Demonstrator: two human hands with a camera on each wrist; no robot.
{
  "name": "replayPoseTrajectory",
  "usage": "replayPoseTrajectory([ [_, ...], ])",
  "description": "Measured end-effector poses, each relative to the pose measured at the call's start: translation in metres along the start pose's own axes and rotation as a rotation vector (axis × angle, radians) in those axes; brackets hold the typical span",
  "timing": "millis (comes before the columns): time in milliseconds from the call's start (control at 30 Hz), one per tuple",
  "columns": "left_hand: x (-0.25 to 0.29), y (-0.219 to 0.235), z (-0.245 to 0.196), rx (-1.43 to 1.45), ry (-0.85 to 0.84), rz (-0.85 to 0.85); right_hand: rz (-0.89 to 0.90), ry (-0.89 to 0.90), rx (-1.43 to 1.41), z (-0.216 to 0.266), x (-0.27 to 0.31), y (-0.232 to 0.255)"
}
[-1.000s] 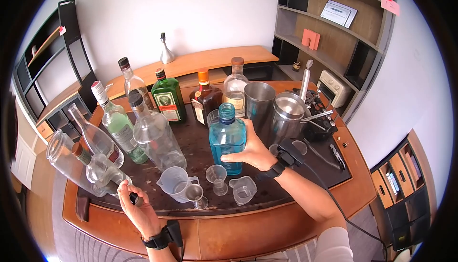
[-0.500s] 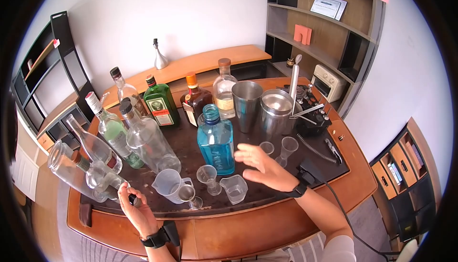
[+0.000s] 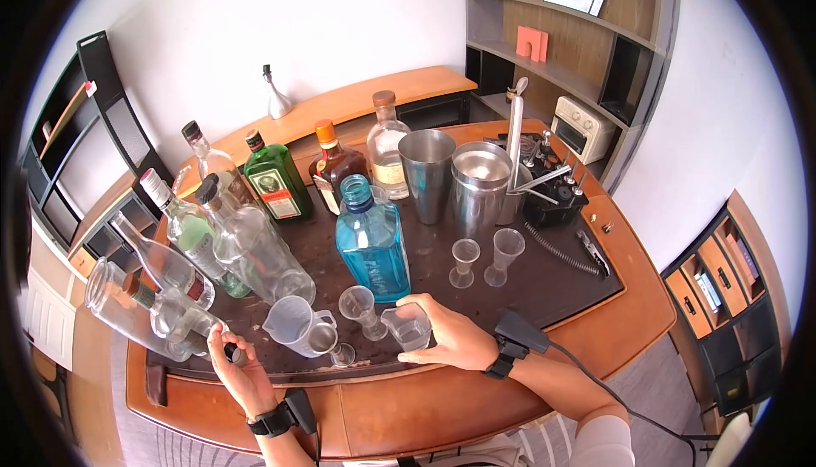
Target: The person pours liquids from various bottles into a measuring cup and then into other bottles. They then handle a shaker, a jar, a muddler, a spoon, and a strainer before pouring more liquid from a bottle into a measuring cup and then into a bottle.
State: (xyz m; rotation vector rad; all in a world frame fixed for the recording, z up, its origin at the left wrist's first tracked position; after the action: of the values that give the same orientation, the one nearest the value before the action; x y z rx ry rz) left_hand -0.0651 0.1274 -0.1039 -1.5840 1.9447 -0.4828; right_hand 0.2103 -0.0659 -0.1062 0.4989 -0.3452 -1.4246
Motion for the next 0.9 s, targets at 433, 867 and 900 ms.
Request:
replayPoseTrajectory([
  [433,0.001,-0.003,-0.001,-0.012,0.014,0.014,-0.096,0.098,0.181,0.030,0.009,0.010],
  [867,-0.003,0.008,0.005,-0.059,0.060,0.059,-0.093,0.149,-0.075,0.036,0.026,0.018],
  [900,-0.004,0.008,0.005,-0.065,0.062,0.069,-0.118,0.150,-0.134,0.036,0.028,0.016],
])
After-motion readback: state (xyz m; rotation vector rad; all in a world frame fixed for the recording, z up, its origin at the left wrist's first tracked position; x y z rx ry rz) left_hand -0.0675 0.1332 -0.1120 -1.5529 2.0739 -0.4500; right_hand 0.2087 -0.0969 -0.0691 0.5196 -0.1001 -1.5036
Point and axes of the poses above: each hand's wrist, its own x-axis away from the middle knuckle, its own y-axis out of the back of the hand, z = x × y, the point moved 2 cm from there along -x, towards the middle knuckle, and after that the axes turned 15 degrees about z, right-handed, at the moved point
